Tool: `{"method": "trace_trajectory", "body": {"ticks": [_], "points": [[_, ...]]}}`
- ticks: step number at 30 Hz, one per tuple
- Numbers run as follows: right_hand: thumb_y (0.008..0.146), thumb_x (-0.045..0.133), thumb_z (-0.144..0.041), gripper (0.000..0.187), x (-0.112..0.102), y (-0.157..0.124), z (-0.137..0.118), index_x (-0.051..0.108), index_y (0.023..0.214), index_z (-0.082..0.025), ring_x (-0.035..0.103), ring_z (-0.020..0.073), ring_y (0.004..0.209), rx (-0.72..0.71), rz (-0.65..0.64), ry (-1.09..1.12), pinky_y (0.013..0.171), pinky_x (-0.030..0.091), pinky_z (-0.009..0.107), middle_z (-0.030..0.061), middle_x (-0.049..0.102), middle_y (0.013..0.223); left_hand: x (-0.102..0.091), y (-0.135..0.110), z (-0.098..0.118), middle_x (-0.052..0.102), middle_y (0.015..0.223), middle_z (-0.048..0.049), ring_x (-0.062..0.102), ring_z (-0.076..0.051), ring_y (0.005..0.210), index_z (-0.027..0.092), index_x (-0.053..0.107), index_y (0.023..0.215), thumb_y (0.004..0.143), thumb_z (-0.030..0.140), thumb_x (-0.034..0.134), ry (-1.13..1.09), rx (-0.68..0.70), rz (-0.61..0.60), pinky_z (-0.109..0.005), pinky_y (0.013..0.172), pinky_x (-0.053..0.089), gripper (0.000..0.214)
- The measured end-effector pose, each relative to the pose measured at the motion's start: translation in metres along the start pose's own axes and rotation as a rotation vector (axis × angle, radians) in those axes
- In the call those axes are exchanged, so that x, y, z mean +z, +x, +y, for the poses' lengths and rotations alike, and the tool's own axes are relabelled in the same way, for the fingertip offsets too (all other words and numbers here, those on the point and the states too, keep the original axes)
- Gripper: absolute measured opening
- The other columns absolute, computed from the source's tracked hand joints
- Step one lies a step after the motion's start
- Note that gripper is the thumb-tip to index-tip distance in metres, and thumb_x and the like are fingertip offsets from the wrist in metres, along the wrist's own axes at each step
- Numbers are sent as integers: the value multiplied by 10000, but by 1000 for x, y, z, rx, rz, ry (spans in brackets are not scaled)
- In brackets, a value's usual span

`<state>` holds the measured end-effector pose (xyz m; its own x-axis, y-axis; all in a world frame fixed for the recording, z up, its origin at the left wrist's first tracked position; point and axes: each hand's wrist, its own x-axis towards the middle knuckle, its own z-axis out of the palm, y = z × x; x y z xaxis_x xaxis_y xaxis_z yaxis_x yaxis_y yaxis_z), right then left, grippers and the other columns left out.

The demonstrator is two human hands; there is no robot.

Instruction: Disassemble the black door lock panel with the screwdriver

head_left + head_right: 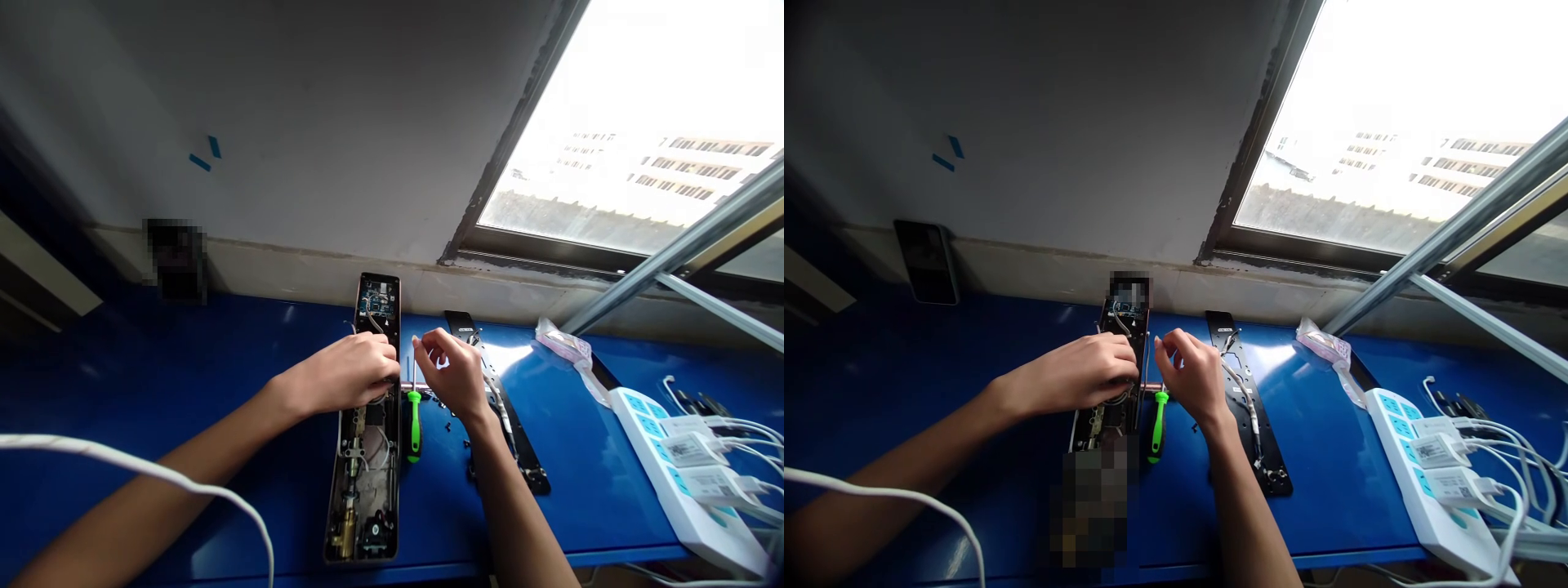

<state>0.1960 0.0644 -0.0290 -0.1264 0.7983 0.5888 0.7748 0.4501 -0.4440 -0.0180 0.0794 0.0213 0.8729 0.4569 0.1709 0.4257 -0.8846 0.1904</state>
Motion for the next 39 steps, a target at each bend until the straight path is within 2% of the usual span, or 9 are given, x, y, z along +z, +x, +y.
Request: {"method": "trace_trajectory", "body": {"ticks": [5,13,17,20,26,32,39], "points": [[1012,536,-324,272,2,-2,3,571,764,-219,467,96,559,-18,-54,-20,596,371,239,-31,589,653,-1,1,-4,718,934,-43,647,-208,929,177,712,856,960,155,659,-27,5,-6,-322,820,483,119],[996,534,-315,273,17,-11,3,576,748,-208,481,95,554,13,-118,-68,597,363,244,-27,615,660,-3,2,-6,730,955,-46,660,-214,970,182,752,953,959,155,661,-94,-12,-14,-323,856,490,95],[934,568,-243,82,21,-14,3,642,950,-211,541,105,592,75,-174,-87,623,401,243,-11,685,800,-6,-2,-6,716,941,-60,670,-217,949,175,756,935,975,204,652,-113,-103,13,-316,836,495,115],[895,547,-176,214,20,-14,4,642,1082,-213,582,125,657,98,-221,-95,669,440,254,18,706,925,-8,-5,-6,698,881,-42,672,-187,822,176,737,884,985,239,637,-122,-172,11,-292,722,464,156],[835,535,-105,355,19,-15,5,657,1147,-224,618,169,775,76,-326,-111,728,467,286,53,708,1028,-11,-7,-7,655,690,2,619,-152,634,183,635,701,958,265,652,-152,-209,-50,-283,574,348,270],[782,519,-20,451,16,-15,10,655,1160,-226,628,186,911,49,-404,-81,803,506,293,56,692,1059,-11,-9,-6,649,676,10,588,-139,587,187,639,726,945,297,669,-145,-216,-80,-273,549,322,248],[845,542,-32,407,15,-16,21,649,1180,-237,648,171,959,49,-433,-2,856,548,305,53,672,1102,-16,-12,-6,671,719,5,619,-142,613,190,656,762,954,284,654,-138,-256,-72,-268,552,336,214]]}}
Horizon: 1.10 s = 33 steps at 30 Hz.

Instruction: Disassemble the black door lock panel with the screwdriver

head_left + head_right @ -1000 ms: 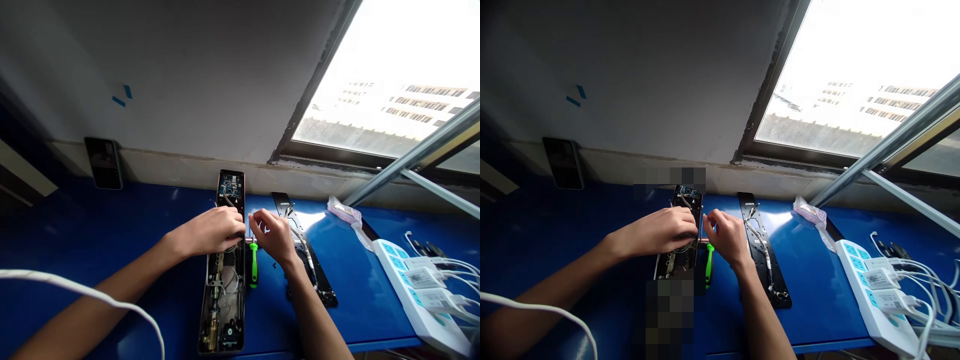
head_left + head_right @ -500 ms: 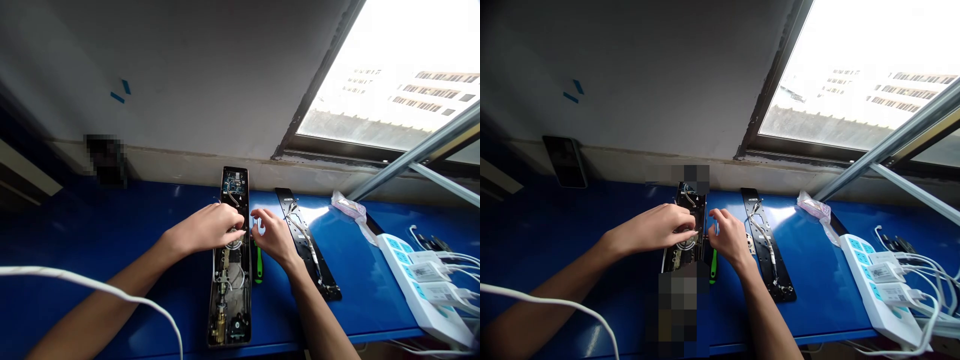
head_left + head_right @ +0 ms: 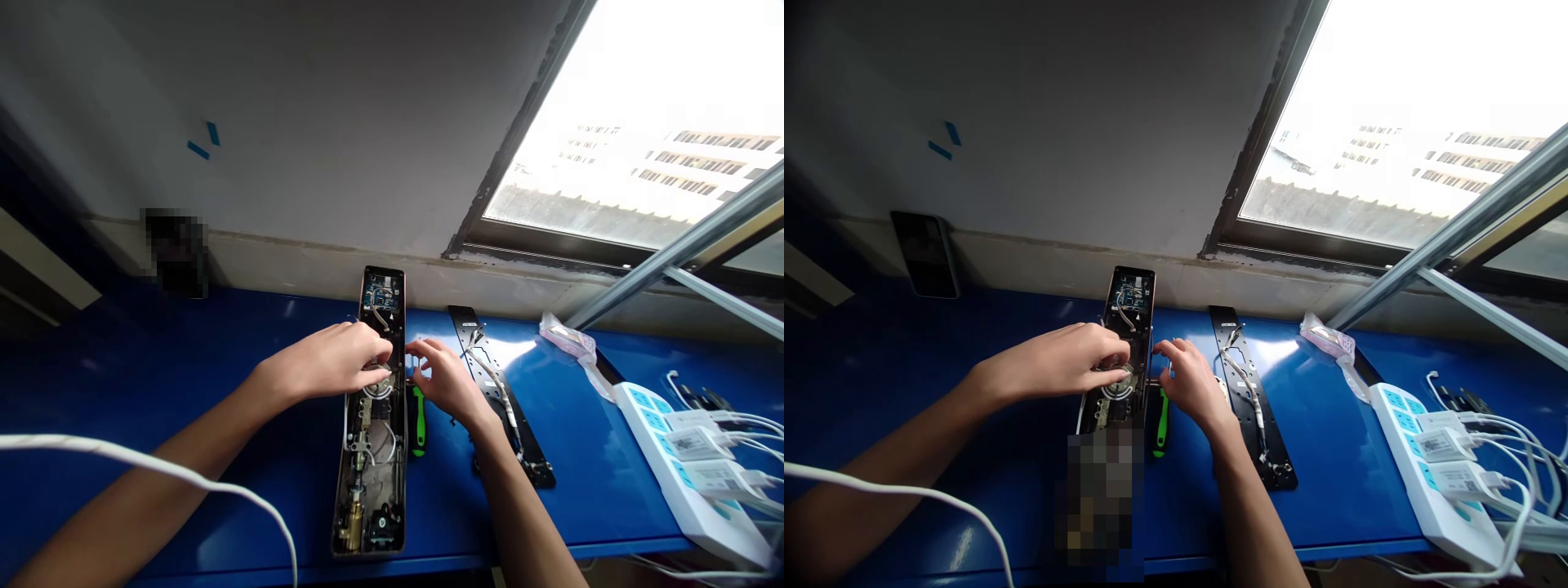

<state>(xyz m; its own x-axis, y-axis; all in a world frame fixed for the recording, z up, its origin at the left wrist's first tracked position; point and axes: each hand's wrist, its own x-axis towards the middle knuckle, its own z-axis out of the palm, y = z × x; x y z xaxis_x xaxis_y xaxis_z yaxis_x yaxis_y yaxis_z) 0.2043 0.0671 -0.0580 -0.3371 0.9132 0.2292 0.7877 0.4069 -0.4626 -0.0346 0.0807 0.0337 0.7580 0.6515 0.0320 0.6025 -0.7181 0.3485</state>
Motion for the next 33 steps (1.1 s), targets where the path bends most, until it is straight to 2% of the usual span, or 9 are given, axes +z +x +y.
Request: {"method": "trace_trajectory", "body": {"ticks": [11,20,24,27,30,33], "points": [[833,530,-11,413,6,1,4,670,1150,-235,639,161,922,-1,21,39,847,545,305,45,664,1089,6,-4,9,689,752,-7,666,-180,709,198,678,807,950,277,683,47,15,-5,-273,600,368,163],[842,571,-32,358,2,0,4,673,1122,-232,655,141,862,-41,48,35,821,543,283,35,682,1105,8,-3,11,672,739,-5,644,-178,684,197,630,767,964,284,668,67,37,-23,-281,586,355,219],[877,593,-79,269,-3,0,-3,687,1075,-235,639,163,860,-82,139,19,806,529,303,40,707,1069,7,-3,10,670,736,-4,642,-169,676,190,630,766,967,266,653,60,42,-24,-279,585,355,217],[938,576,-145,165,-8,0,-10,682,1032,-229,617,176,858,-130,263,24,793,511,313,38,715,981,6,-2,11,668,738,-5,629,-157,660,187,637,766,965,261,653,47,43,-13,-276,569,343,213],[966,566,-187,115,-10,-1,-15,668,1009,-217,587,161,782,-186,399,39,749,494,307,29,693,882,4,-1,10,671,750,-7,619,-150,656,184,644,783,971,272,648,43,39,-8,-272,568,339,208],[960,579,-186,94,-10,-2,-15,662,992,-218,554,140,698,-239,471,50,693,479,293,8,666,799,3,0,8,680,777,-7,627,-146,682,182,651,811,983,243,620,44,44,-7,-265,593,355,185]]}}
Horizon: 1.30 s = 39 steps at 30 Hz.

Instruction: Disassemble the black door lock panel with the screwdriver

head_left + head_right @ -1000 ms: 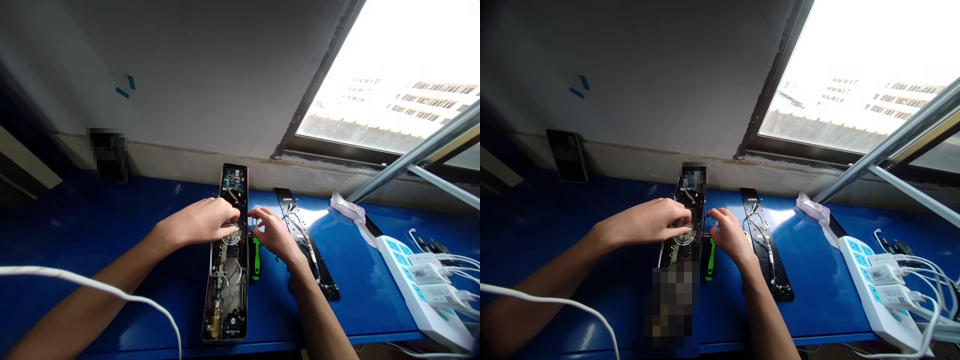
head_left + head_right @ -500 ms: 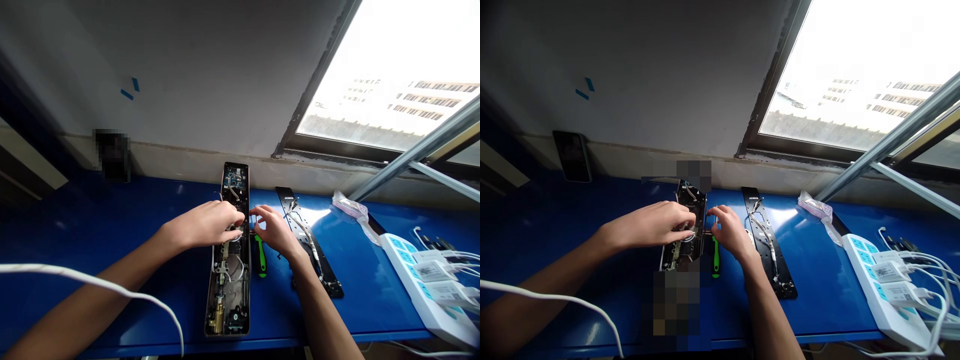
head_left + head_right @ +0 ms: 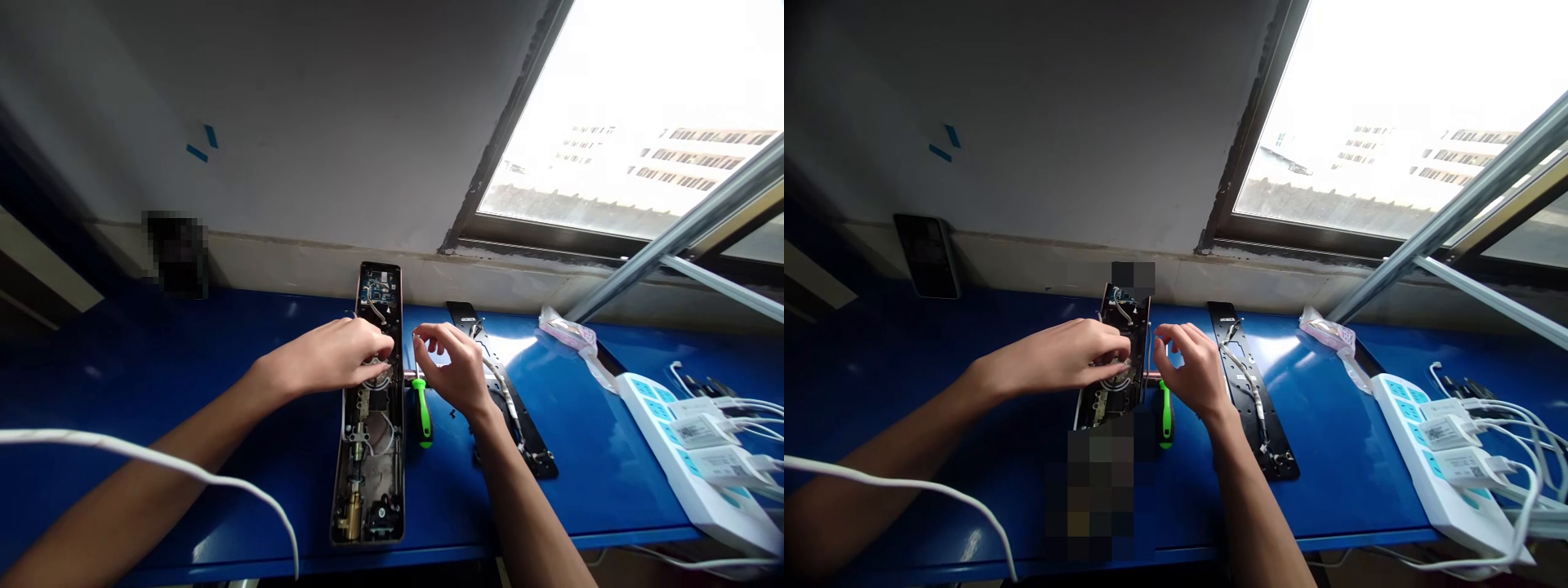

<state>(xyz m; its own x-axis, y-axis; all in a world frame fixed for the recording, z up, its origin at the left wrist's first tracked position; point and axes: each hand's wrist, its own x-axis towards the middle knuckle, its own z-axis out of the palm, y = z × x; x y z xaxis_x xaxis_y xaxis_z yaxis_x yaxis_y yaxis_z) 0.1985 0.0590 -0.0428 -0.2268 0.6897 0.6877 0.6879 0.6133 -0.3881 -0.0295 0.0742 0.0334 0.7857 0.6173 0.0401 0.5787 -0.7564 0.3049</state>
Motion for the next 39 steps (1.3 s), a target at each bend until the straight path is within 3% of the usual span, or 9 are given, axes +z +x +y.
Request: {"method": "trace_trajectory", "body": {"ticks": [15,24,39], "points": [[911,615,-158,98,5,-6,8,678,876,-223,525,96,558,-59,44,-10,608,465,242,-23,667,697,2,2,-8,699,883,-22,664,-161,797,188,725,865,952,145,625,14,21,16,-262,687,440,139],[908,615,-159,107,8,-7,6,693,872,-223,509,94,546,-67,13,-25,603,446,235,-41,595,639,3,2,-10,703,863,-29,664,-158,770,182,746,852,938,129,626,5,64,21,-263,675,449,157],[916,588,-178,117,10,-6,-3,648,823,-216,498,84,517,-87,29,-13,578,425,232,-40,633,634,3,3,-14,681,819,-17,617,-138,713,175,722,831,903,123,618,-3,72,53,-258,637,415,137]]}}
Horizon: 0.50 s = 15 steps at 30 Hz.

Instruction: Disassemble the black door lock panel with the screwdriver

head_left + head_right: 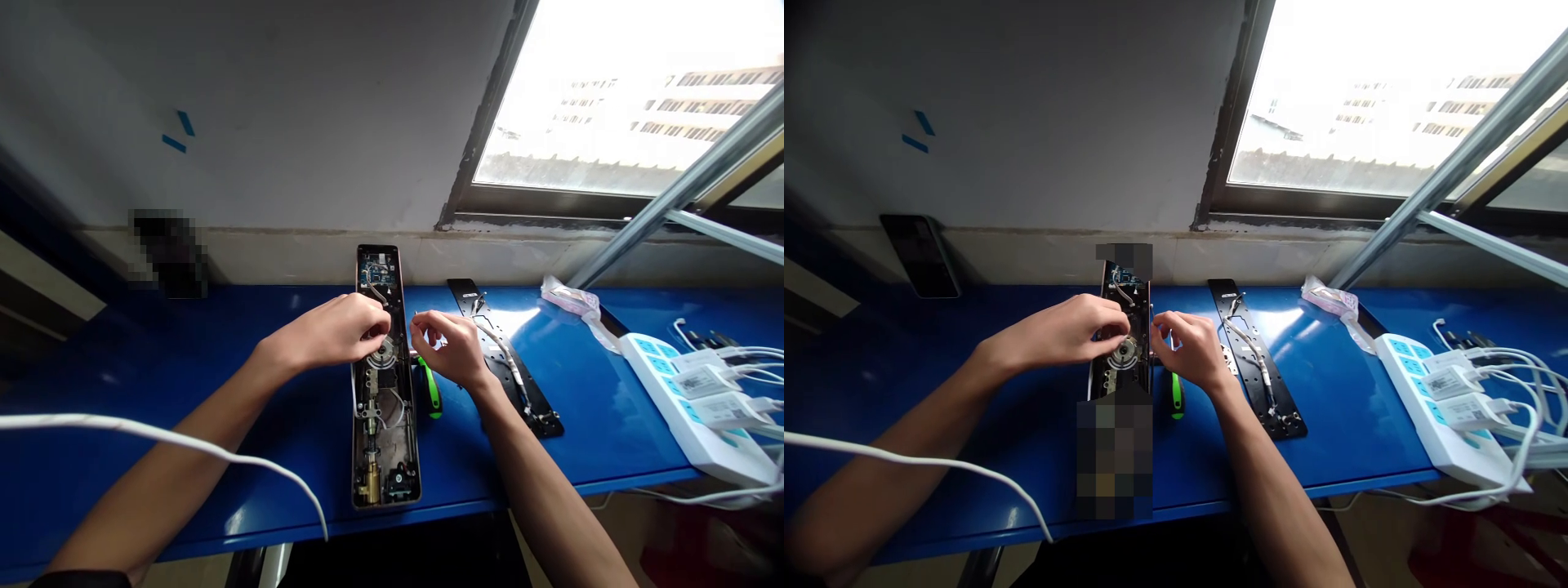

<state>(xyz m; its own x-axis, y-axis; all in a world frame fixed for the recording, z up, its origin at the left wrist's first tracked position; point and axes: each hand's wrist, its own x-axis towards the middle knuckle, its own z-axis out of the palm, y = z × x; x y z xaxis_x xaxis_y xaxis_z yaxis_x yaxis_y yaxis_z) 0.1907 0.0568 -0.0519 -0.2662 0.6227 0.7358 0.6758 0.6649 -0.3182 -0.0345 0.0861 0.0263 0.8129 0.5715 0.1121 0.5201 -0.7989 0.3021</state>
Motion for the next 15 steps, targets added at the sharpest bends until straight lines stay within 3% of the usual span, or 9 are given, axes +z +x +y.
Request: {"method": "trace_trajectory", "body": {"ticks": [15], "points": [[945,560,-231,187,2,-1,-1,627,771,-222,487,95,522,42,-51,-25,594,415,245,-37,618,616,-2,1,4,639,768,-11,558,-129,671,165,685,775,875,111,618,-33,17,-7,-256,621,398,133]]}}
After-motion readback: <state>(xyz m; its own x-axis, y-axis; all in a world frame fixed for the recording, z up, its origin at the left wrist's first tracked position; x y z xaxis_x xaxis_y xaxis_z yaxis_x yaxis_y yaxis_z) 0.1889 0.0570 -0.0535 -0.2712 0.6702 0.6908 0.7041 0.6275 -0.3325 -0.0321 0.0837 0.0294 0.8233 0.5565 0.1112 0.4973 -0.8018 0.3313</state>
